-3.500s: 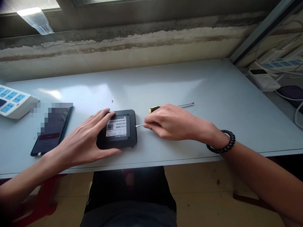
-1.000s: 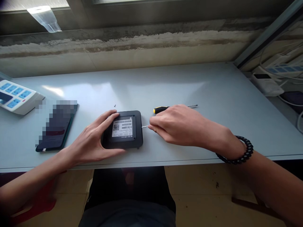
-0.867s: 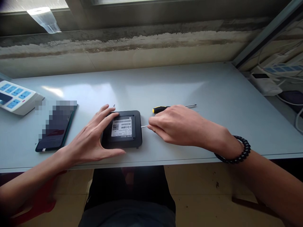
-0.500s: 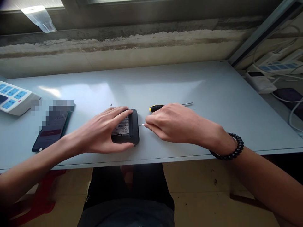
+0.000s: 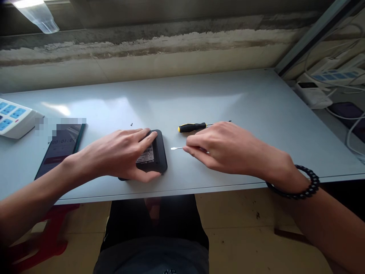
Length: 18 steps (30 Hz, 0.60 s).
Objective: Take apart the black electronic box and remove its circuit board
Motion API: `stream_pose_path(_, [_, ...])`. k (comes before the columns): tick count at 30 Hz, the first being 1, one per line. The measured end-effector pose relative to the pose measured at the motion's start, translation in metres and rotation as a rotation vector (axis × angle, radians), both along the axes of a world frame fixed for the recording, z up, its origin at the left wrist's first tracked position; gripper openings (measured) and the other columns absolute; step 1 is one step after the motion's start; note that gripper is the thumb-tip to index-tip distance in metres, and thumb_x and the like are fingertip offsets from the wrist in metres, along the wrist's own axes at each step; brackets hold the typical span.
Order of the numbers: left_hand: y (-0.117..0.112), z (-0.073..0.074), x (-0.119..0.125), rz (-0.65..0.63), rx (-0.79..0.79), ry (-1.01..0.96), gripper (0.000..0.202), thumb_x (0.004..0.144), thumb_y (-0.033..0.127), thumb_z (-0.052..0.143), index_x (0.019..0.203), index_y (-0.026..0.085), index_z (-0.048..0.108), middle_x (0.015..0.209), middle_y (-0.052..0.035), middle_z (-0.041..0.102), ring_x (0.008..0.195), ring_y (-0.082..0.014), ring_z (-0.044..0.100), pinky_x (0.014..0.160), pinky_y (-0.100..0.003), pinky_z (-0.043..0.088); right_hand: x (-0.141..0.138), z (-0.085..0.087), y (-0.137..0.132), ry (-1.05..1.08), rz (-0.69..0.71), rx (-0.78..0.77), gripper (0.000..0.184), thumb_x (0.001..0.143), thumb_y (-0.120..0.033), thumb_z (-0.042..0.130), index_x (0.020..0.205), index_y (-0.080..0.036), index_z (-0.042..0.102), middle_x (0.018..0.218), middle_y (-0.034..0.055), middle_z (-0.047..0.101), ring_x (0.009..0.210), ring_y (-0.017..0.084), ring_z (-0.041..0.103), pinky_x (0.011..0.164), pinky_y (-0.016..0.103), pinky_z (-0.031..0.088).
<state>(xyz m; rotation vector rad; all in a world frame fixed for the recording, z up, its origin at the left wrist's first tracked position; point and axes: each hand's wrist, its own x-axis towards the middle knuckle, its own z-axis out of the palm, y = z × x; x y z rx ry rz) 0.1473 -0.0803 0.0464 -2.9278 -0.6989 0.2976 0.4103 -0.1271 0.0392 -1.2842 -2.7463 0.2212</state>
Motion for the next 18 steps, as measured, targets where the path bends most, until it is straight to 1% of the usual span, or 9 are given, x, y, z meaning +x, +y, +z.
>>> stream_pose_path(3, [0.0,0.002,0.001,0.02,-0.015,0.043,0.08,0.092,0.071,0.044,0.121,-0.001,0.064,0.088,-0.0168,0.069,0.08,-0.0328,0.071,0.066,-0.039,0.054,0.002,0.0,-0.01,0.012,0.05,-0.063,0.044,0.106,-0.037,0.041,0.068,-0.017,0.051,0.054,-0.0023,0.039,0.052,0.009,0.024,0.056,0.03,0.021])
stream_pose_path(5, [-0.001,0.003,0.001,0.022,-0.013,0.057,0.081,0.092,0.071,0.044,0.122,-0.001,0.064,0.087,-0.0153,0.068,0.08,-0.0328,0.071,0.066,-0.04,0.055,0.0,-0.002,-0.017,0.028,0.079,-0.084,0.044,0.107,-0.036,0.04,0.068,-0.017,0.05,0.054,-0.0025,0.04,0.051,0.008,0.025,0.055,0.03,0.02])
stream_pose_path(11, [-0.002,0.003,0.002,0.026,-0.006,0.051,0.084,0.093,0.072,0.042,0.124,-0.003,0.064,0.086,-0.0145,0.066,0.078,-0.0334,0.071,0.066,-0.041,0.054,-0.011,-0.005,-0.029,0.051,0.075,-0.047,0.042,0.106,-0.032,0.041,0.067,-0.017,0.044,0.055,-0.0037,0.038,0.052,0.008,0.021,0.053,0.029,0.019])
stream_pose_path(18, [-0.003,0.001,0.001,0.035,0.003,0.029,0.084,0.093,0.071,0.042,0.123,-0.004,0.064,0.087,-0.0156,0.067,0.081,-0.0335,0.072,0.066,-0.04,0.053,-0.017,-0.006,-0.029,0.032,0.071,-0.009,0.04,0.106,-0.029,0.042,0.068,-0.017,0.046,0.055,-0.0045,0.04,0.052,0.009,0.019,0.053,0.028,0.019])
